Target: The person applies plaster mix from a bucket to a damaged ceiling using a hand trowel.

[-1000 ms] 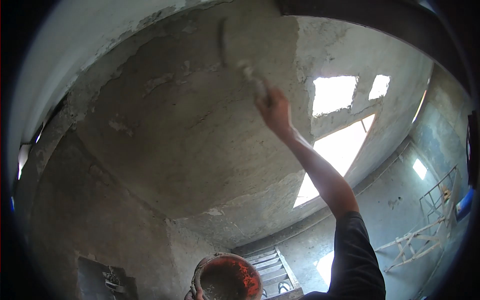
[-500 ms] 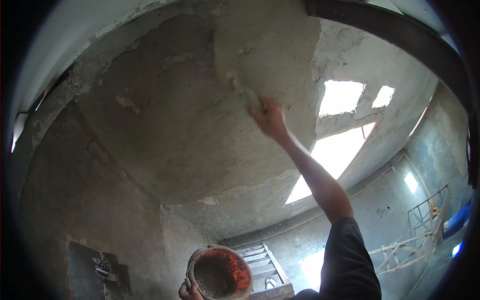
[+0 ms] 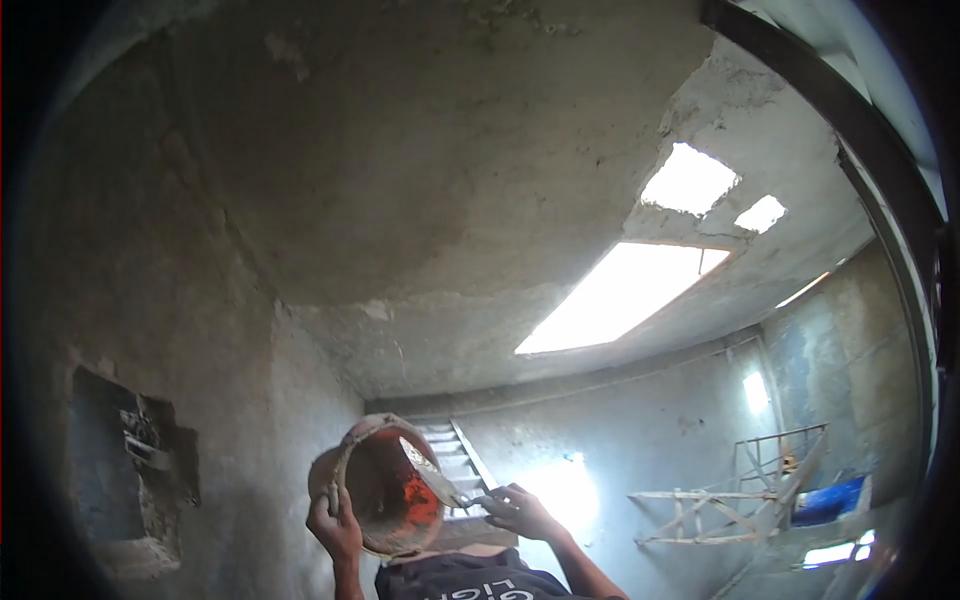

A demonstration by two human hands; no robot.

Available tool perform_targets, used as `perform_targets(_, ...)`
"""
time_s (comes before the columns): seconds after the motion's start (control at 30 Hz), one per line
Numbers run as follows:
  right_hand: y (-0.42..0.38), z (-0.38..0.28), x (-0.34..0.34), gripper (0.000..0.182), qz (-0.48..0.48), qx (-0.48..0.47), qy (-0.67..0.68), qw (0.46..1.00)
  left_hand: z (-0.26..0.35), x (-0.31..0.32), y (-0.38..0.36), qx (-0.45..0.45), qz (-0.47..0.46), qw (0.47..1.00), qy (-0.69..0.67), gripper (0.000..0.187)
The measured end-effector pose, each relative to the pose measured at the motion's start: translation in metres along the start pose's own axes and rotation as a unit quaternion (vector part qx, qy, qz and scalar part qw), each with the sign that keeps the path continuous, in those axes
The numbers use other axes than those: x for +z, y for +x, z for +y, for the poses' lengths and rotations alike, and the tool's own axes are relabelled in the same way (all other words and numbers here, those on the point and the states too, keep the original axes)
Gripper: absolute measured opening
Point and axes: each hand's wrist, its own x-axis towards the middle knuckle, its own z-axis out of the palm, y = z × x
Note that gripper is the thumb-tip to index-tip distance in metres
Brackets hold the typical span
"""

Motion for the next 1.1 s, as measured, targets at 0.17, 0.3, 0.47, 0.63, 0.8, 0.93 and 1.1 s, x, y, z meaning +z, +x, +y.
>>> perform_targets(0.17,-0.046,0.02,0.027,0.039,-0.061,0.06,-0.099,0.991,0.014,-0.005,0.0,0.082,-0.026,0.996,0.007,0.017)
perform_targets(0.3,-0.051,-0.015,0.019,0.04,-0.021,0.076,-0.022,0.997,0.017,-0.021,-0.002,0.014,-0.094,0.991,0.094,0.019)
perform_targets(0.47,-0.038,-0.041,0.025,0.044,-0.078,0.169,0.035,0.982,0.004,-0.027,0.003,0.018,-0.112,0.982,0.153,0.028)
perform_targets(0.63,-0.02,-0.048,0.037,0.033,-0.113,0.15,-0.013,0.982,-0.003,-0.031,0.016,0.115,-0.144,0.975,0.126,0.026)
perform_targets(0.8,0.007,-0.051,0.047,0.031,-0.146,0.062,-0.135,0.978,0.008,-0.046,0.029,0.155,-0.151,0.973,0.084,0.025)
perform_targets(0.93,0.026,-0.041,0.057,0.022,-0.171,-0.042,-0.144,0.974,0.022,-0.058,0.036,0.172,-0.133,0.974,0.061,0.024)
perform_targets(1.1,0.037,-0.044,0.059,0.01,-0.229,-0.172,-0.199,0.937,0.035,-0.068,0.035,0.184,-0.133,0.971,0.076,0.023)
